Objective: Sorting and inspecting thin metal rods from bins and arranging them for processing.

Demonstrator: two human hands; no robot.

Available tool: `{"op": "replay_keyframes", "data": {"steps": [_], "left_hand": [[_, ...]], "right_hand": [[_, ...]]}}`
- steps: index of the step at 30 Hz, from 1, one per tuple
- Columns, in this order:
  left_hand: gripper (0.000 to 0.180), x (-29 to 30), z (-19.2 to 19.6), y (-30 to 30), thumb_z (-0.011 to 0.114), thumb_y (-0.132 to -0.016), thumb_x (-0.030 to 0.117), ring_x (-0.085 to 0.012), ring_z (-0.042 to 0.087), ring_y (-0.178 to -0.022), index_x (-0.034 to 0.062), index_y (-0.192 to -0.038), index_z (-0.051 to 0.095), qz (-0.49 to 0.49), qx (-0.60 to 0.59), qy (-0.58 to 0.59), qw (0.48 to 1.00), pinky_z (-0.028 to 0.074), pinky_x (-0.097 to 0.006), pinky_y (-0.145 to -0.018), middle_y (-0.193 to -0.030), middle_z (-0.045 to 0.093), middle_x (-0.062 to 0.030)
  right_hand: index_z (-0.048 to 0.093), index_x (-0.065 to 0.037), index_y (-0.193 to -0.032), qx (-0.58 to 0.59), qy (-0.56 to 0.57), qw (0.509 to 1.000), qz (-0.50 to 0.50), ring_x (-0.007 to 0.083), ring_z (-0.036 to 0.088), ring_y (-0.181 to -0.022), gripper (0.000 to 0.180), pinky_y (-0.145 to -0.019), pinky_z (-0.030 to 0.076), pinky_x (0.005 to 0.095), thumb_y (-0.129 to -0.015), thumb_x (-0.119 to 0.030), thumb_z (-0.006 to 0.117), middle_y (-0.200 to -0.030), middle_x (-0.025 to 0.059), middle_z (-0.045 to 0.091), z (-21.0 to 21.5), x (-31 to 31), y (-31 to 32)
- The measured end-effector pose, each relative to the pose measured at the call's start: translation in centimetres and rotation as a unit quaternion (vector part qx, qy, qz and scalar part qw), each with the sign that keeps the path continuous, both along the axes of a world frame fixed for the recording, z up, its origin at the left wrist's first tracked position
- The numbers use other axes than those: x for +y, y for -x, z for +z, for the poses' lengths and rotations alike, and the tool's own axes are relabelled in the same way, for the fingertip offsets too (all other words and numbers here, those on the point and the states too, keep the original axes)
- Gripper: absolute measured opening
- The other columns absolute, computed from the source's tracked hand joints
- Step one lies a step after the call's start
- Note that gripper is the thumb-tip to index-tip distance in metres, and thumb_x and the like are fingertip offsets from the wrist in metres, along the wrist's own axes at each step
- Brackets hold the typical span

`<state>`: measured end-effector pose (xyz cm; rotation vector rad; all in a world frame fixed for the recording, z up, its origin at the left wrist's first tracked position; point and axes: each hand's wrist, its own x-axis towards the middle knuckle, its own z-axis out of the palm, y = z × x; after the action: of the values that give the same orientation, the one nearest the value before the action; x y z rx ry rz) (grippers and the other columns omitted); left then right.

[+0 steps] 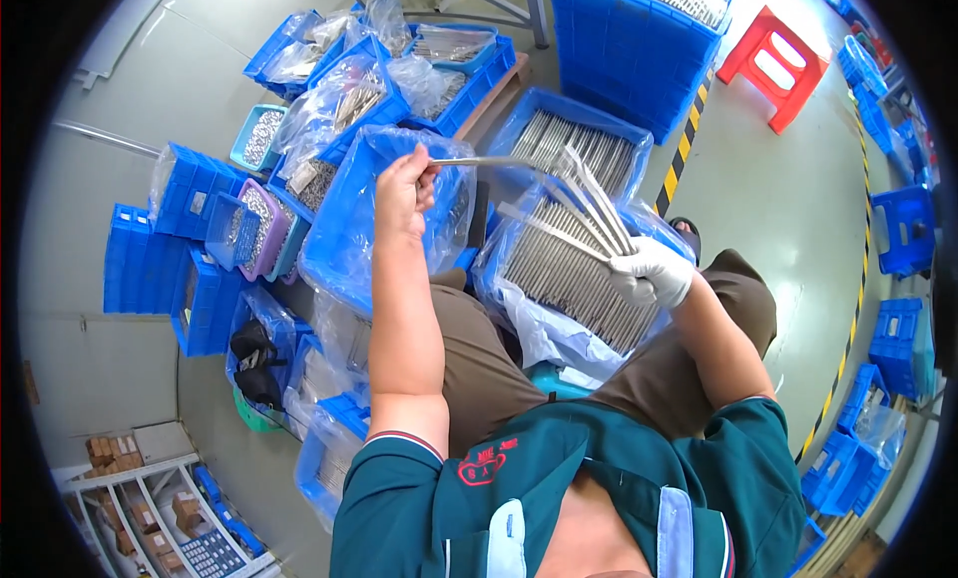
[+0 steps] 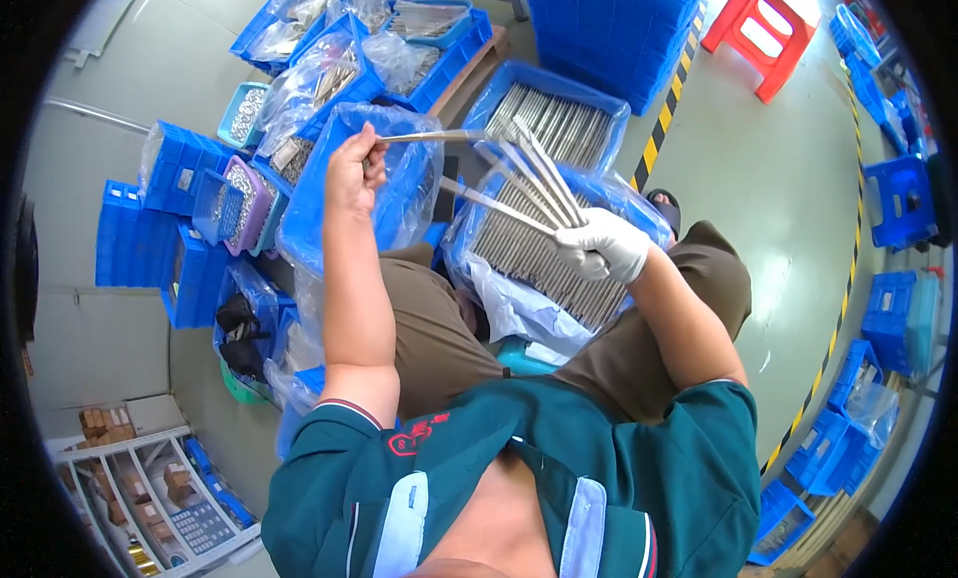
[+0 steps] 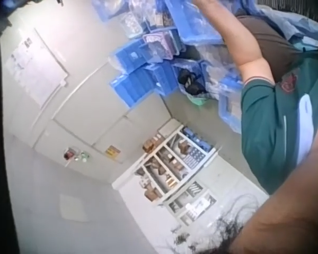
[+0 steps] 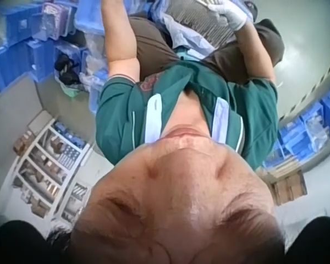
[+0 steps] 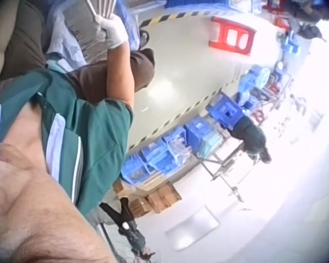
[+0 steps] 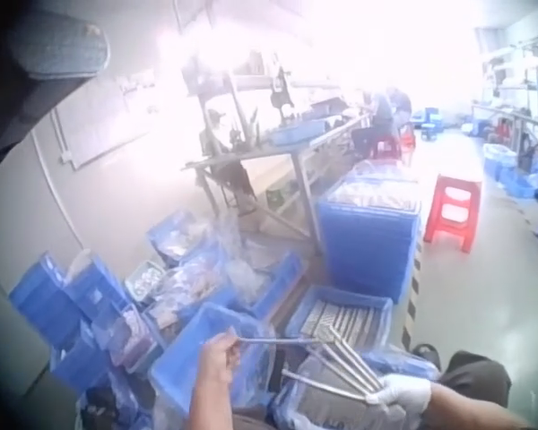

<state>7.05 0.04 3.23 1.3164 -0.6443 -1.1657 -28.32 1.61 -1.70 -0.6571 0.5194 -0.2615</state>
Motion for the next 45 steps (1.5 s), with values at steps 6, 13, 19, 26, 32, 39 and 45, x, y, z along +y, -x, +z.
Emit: {"op": "replay_keyframes", "data": {"steps": [6,13,19,26,32,39,45], "left_hand": [[0.031,1.4,-5.6,6.9,0.060,-0.087,0.037,-0.0066,0.037,-0.043,0.0086,-0.074,0.055,-0.099,0.273,-0.108,0.951,0.026,-0.020,-0.037,-0.057,0.045,0.0020],[0.034,4.1,-6.4,14.9,0.048,-0.094,0.037,-0.0073,0.035,-0.049,0.0090,-0.076,0.051,-0.241,0.283,-0.145,0.917,0.025,-0.020,-0.042,-0.064,0.041,0.0017],[0.033,5.0,-6.8,18.2,0.047,-0.094,0.037,-0.0032,0.029,-0.043,0.0115,-0.073,0.052,-0.282,0.068,-0.123,0.949,0.020,-0.019,-0.040,-0.059,0.040,0.0061],[0.038,4.0,-6.5,18.7,0.049,-0.093,0.040,-0.0043,0.043,-0.051,0.0103,-0.070,0.058,-0.300,0.013,-0.063,0.952,0.028,-0.019,-0.044,-0.062,0.053,0.0027],[0.020,3.3,-4.1,13.6,0.060,-0.086,0.027,-0.0036,0.041,-0.050,0.0084,-0.079,0.059,-0.388,-0.009,-0.147,0.910,0.028,-0.019,-0.041,-0.065,0.052,0.0026],[0.019,1.0,-5.8,6.8,0.050,-0.086,-0.001,-0.0164,0.056,-0.073,-0.0030,-0.104,0.055,-0.150,0.230,-0.077,0.959,0.048,-0.026,-0.067,-0.092,0.059,-0.0102],[0.021,1.7,-3.5,7.3,0.047,-0.091,0.007,-0.0289,0.060,-0.098,-0.0049,-0.108,0.052,-0.161,0.278,-0.028,0.947,0.051,-0.038,-0.087,-0.103,0.061,-0.0188]], "right_hand": [[0.053,-0.004,-0.086,-0.135,0.043,0.974,-0.175,0.0121,0.047,-0.051,0.020,-0.046,0.040,0.0273,-0.088,-0.023,0.058,-0.060,0.0017,0.047,0.8,-1.2,-0.8],[0.059,-0.001,-0.095,0.064,0.006,0.948,-0.312,0.0229,0.065,-0.073,0.017,-0.068,0.055,0.0353,-0.084,-0.013,0.062,-0.085,0.0129,0.065,-1.4,-2.1,-2.9],[0.059,0.002,-0.098,0.069,0.036,0.946,-0.313,0.0241,0.065,-0.078,0.023,-0.064,0.052,0.0330,-0.083,-0.016,0.060,-0.091,0.0145,0.066,-4.4,-2.7,-2.6],[0.058,0.001,-0.098,0.004,0.013,0.930,-0.366,0.0235,0.064,-0.079,0.020,-0.066,0.053,0.0339,-0.083,-0.012,0.062,-0.087,0.0125,0.065,-4.8,-1.6,-4.0],[0.055,-0.003,-0.087,0.191,0.215,0.919,-0.271,0.0100,0.052,-0.049,0.008,-0.043,0.039,0.0223,-0.082,-0.009,0.058,-0.067,0.0034,0.057,0.3,-1.6,-2.1],[0.056,-0.004,-0.094,0.211,0.245,0.915,-0.242,0.0065,0.044,-0.054,0.012,-0.050,0.037,0.0223,-0.087,-0.014,0.058,-0.063,-0.0021,0.047,0.4,1.0,-1.2],[0.060,-0.003,-0.097,0.350,0.471,0.784,-0.204,0.0258,0.059,-0.061,0.020,-0.060,0.046,0.0332,-0.084,-0.018,0.061,-0.070,0.0147,0.059,-0.6,1.5,-1.8]]}}
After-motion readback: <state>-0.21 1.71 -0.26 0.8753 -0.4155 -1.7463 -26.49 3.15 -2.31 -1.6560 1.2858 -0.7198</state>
